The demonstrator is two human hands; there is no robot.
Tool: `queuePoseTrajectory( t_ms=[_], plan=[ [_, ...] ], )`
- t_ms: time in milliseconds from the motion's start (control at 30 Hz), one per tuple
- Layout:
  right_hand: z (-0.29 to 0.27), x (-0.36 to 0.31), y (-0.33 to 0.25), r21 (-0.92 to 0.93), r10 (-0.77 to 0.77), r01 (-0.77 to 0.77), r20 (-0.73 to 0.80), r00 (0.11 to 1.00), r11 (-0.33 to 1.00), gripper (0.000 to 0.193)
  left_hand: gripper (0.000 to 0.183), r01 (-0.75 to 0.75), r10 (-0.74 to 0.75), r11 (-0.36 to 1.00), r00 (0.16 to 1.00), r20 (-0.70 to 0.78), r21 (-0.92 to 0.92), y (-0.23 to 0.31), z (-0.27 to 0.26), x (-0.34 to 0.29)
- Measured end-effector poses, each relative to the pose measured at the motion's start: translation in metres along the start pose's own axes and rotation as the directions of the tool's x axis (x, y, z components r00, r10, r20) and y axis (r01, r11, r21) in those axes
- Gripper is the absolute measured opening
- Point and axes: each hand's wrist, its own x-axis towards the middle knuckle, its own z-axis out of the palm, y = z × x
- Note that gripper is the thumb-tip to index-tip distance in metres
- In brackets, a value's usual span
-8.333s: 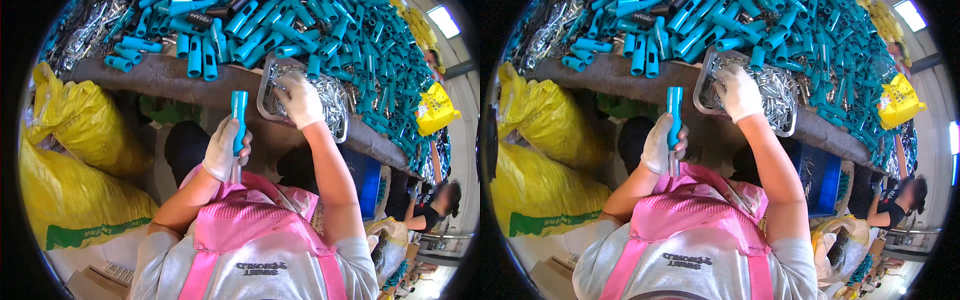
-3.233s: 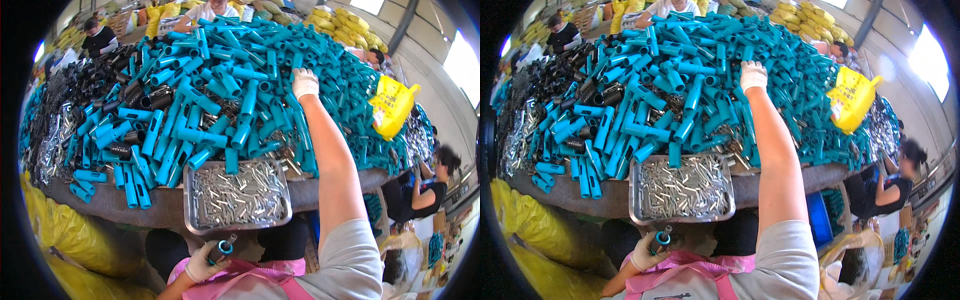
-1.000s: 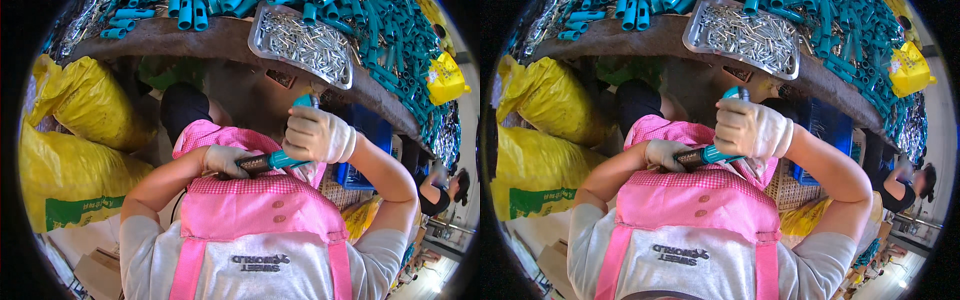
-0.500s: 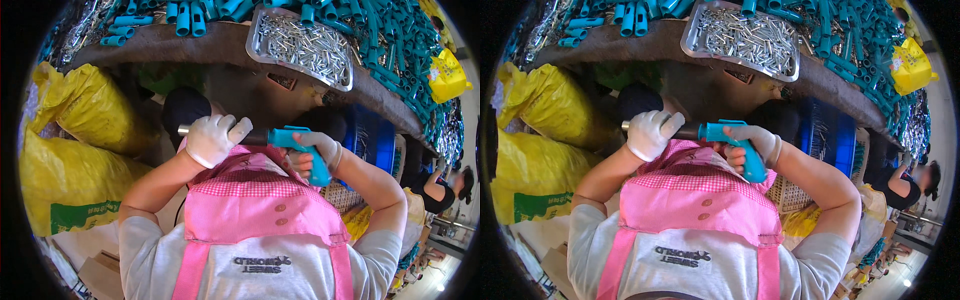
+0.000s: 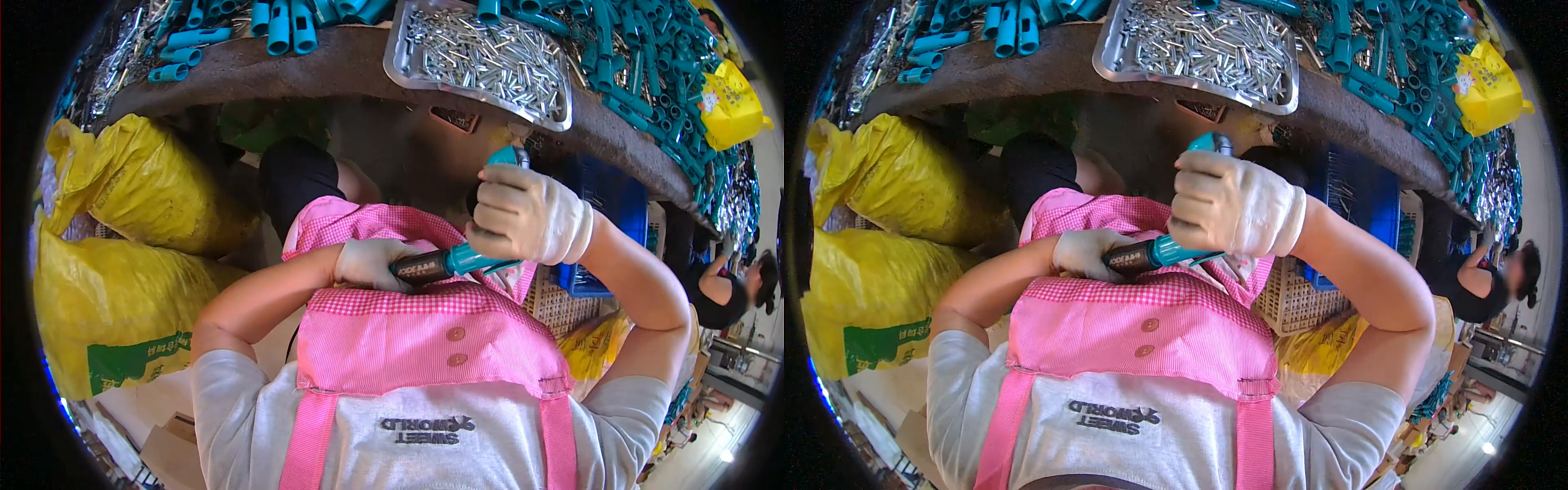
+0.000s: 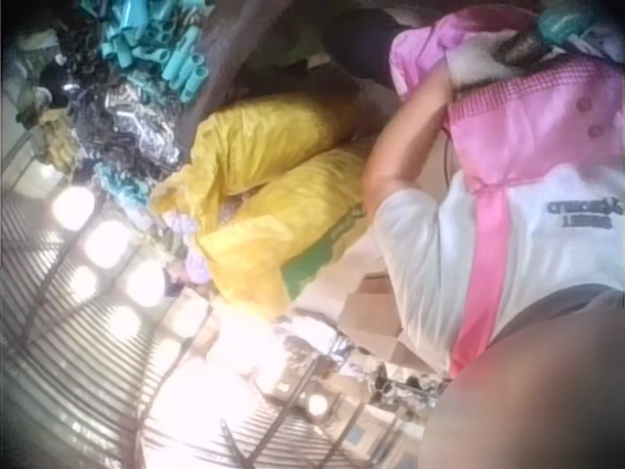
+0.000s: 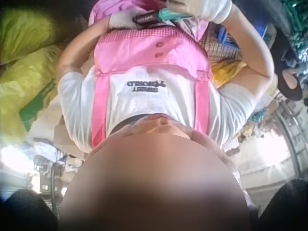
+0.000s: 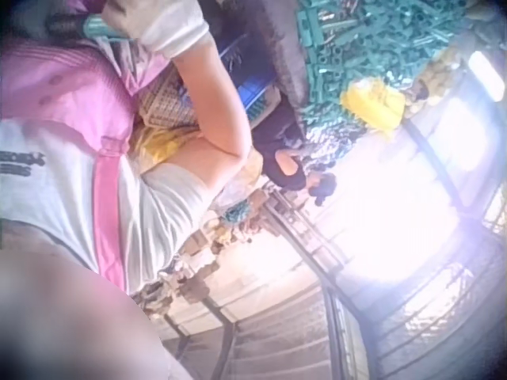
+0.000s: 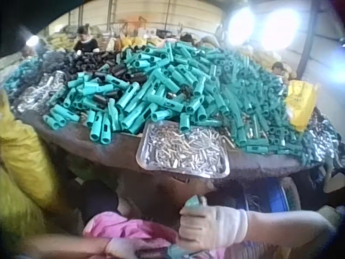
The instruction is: Assembling plastic and metal components for mop or broom handles on a factory production line.
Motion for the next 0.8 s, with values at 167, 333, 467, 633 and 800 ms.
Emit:
queuePoseTrajectory(
  t_ms=[167, 333, 467, 633, 800],
  plan=[
    [0.001, -0.005, -0.003, -0.249, -0.199, 0.177, -0.067, 0.978, 0.952, 0.027, 0.040, 0.244, -0.244, 0.969, 0.948, 0.203, 0.022, -0.001, -0.015, 0.011],
    [0.000, -0.008, -0.012, -0.240, -0.097, 0.082, -0.051, 0.994, 0.967, 0.024, 0.040, 0.197, -0.181, 0.978, 0.967, 0.179, -0.075, -0.019, -0.011, 0.014],
    [0.000, -0.010, -0.008, -0.280, -0.163, 0.141, -0.056, 0.985, 0.949, 0.022, 0.047, 0.254, -0.278, 0.958, 0.935, 0.220, 0.129, 0.005, -0.011, 0.015],
    [0.009, -0.017, -0.017, 0.368, 0.389, -0.481, 0.298, 0.872, 0.795, 0.024, 0.037, 0.115, -0.118, 0.971, 0.993, 0.003, 0.210, 0.001, -0.003, 0.007],
    [0.036, -0.024, -0.047, 0.367, 0.288, -0.148, 0.877, 0.385, -0.918, 0.037, 0.042, 0.426, 0.299, 0.325, 0.801, -0.519, 0.844, 0.035, -0.003, -0.008]
  ],
)
